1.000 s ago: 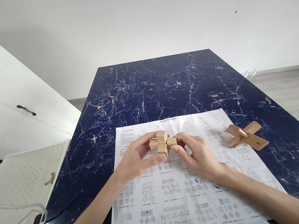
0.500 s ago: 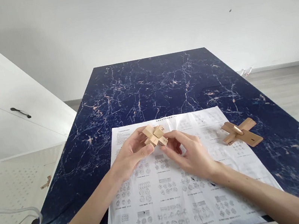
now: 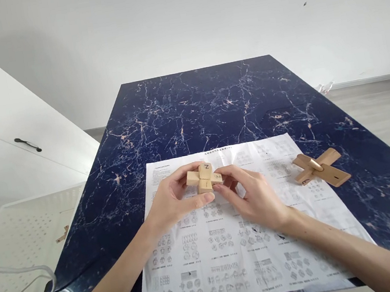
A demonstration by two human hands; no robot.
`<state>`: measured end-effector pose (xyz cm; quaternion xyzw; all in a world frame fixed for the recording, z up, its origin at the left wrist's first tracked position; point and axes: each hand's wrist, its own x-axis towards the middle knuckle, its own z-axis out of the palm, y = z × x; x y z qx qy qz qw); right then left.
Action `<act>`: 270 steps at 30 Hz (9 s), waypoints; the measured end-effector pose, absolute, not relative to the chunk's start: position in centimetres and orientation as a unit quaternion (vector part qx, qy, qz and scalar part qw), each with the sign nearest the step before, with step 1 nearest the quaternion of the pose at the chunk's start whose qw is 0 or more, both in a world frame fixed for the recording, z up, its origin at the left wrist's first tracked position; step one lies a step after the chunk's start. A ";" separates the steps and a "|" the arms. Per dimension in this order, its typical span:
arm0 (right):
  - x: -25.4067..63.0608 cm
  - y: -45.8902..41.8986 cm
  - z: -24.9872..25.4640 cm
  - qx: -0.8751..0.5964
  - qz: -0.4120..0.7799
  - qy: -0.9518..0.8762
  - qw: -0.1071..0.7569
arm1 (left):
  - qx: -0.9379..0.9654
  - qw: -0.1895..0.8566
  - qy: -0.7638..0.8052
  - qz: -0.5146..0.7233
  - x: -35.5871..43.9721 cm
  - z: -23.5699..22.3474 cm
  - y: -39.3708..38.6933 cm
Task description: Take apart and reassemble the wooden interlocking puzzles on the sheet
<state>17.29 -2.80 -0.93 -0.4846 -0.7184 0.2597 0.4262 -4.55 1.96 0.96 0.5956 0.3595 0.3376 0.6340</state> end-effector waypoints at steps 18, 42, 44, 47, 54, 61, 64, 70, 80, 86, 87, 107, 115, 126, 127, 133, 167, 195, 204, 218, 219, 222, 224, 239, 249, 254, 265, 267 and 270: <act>17.5 -3.0 -0.1 -0.448 0.211 -0.769 0.404 | 0.569 0.676 0.305 0.356 -4.3 0.3 1.4; 17.1 -3.4 1.4 -0.388 0.608 -0.560 0.407 | 0.655 0.630 0.238 0.343 -4.0 1.0 2.5; 16.9 -3.5 1.3 -0.414 0.532 -0.596 0.436 | 0.659 0.638 0.225 0.329 -4.2 1.1 2.6; 16.8 -3.7 0.9 -0.440 0.421 -0.650 0.454 | 0.642 0.674 0.204 0.302 -4.4 1.3 2.8; 16.8 -3.7 0.2 -0.423 0.273 -0.731 0.461 | 0.634 0.684 0.250 0.260 -4.9 1.2 3.1; 16.6 -3.6 0.1 -0.443 0.263 -0.734 0.443 | 0.606 0.688 0.262 0.302 -4.7 0.9 2.9; 16.6 -3.6 0.1 -0.446 0.283 -0.725 0.442 | 0.606 0.678 0.266 0.319 -4.6 0.8 2.8; 16.6 -3.6 0.1 -0.446 0.285 -0.724 0.442 | 0.589 0.695 0.260 0.320 -4.6 0.7 2.6; 16.6 -3.5 0.2 -0.455 0.284 -0.715 0.448 | 0.577 0.696 0.265 0.334 -4.5 0.8 2.8; 16.6 -3.3 -0.3 -0.449 0.216 -0.738 0.456 | 0.599 0.659 0.268 0.368 -4.2 1.0 2.3; 16.7 -3.2 -0.3 -0.444 0.201 -0.744 0.458 | 0.607 0.649 0.264 0.375 -4.2 1.0 2.3; 17.8 -2.9 -0.1 -0.489 0.337 -0.644 0.482 | 0.719 0.170 0.570 0.360 -6.0 0.6 4.4; 17.7 -2.9 0.1 -0.470 0.456 -0.606 0.451 | 0.775 0.076 0.552 0.299 -6.4 -0.6 4.5; 17.6 -3.0 0.5 -0.381 0.615 -0.591 0.358 | 0.806 0.397 0.265 0.351 -5.2 1.0 2.4; 17.6 -3.1 0.5 -0.373 0.620 -0.595 0.350 | 0.804 0.394 0.269 0.354 -5.1 1.0 2.3; 17.7 -2.9 0.5 -0.381 0.582 -0.638 0.329 | 0.811 0.347 0.314 0.351 -5.2 1.3 2.1; 17.9 -3.4 -0.9 -0.426 0.111 -0.784 0.437 | 0.791 0.524 0.262 0.175 -6.0 3.4 1.9; 18.0 -0.9 -3.6 -0.587 0.092 -0.763 0.256 | 0.803 0.101 0.542 0.229 -11.1 -1.3 4.3; 18.3 -0.6 -3.4 -0.570 0.106 -0.776 0.248 | 0.844 0.110 0.485 0.201 -8.3 -0.7 3.9; 18.4 -0.6 -2.7 -0.589 0.165 -0.744 0.269 | 0.843 0.134 0.470 0.223 -3.0 -1.9 4.2; 18.4 -0.6 -2.8 -0.589 0.165 -0.744 0.269 | 0.844 0.132 0.469 0.225 -2.9 -2.0 4.3; 18.4 -0.5 -2.9 -0.587 0.165 -0.746 0.268 | 0.844 0.136 0.469 0.222 -3.1 -2.4 4.6; 18.5 -0.5 -3.0 -0.586 0.165 -0.747 0.268 | 0.842 0.138 0.472 0.220 -3.4 -2.5 4.8; 18.7 -0.3 -3.5 -0.574 0.171 -0.751 0.279 | 0.790 0.066 0.554 0.253 -11.4 -2.9 5.7; 22.3 -4.6 -1.3 -0.520 0.102 -0.795 0.297 | 0.776 0.062 0.550 0.303 -11.6 -3.1 5.0; 27.8 -8.8 0.7 -0.523 -0.101 -0.767 0.358 | 0.771 0.030 0.537 0.341 -11.2 -2.6 4.1; 33.5 -10.1 -1.7 -0.704 -0.101 -0.651 0.264 | 0.802 -0.025 0.472 0.365 -10.4 -2.0 3.3; 33.5 -9.9 -2.2 -0.727 -0.086 -0.628 0.263 | 0.804 -0.025 0.467 0.367 -10.3 -1.9 3.2; 33.5 -9.7 -2.3 -0.747 -0.017 -0.615 0.253 | 0.807 -0.010 0.462 0.368 -10.2 -1.6 3.0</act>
